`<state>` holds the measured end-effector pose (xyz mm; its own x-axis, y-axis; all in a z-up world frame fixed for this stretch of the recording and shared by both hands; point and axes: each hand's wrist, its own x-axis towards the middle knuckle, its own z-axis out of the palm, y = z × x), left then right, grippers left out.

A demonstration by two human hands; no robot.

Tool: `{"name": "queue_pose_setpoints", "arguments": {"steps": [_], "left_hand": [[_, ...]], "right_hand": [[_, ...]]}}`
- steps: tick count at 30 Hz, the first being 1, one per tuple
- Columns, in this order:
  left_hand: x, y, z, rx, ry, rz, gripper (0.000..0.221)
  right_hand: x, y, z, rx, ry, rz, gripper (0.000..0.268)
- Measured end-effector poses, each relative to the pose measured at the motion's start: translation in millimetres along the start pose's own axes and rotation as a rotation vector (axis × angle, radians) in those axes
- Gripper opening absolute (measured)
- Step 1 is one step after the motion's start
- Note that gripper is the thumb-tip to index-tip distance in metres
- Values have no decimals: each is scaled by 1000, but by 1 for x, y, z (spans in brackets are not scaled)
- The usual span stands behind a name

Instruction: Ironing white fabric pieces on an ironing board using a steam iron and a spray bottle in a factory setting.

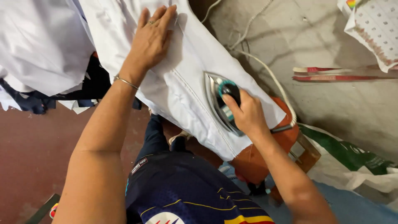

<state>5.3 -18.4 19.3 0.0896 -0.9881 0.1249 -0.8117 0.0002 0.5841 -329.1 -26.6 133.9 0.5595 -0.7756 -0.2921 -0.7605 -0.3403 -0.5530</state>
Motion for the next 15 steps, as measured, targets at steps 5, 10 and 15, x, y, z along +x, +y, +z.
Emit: {"name": "queue_pose_setpoints", "arguments": {"steps": [5, 10, 15], "left_hand": [[-8, -5, -13, -32, 56, 64, 52], [-13, 1, -19, -6, 9, 17, 63], [-11, -11, -7, 36, 17, 7, 70]], "right_hand": [[43, -16, 11, 13, 59, 22, 55], [36, -28, 3, 198, 28, 119, 49], [61, -43, 9, 100, 31, 131, 51]]}}
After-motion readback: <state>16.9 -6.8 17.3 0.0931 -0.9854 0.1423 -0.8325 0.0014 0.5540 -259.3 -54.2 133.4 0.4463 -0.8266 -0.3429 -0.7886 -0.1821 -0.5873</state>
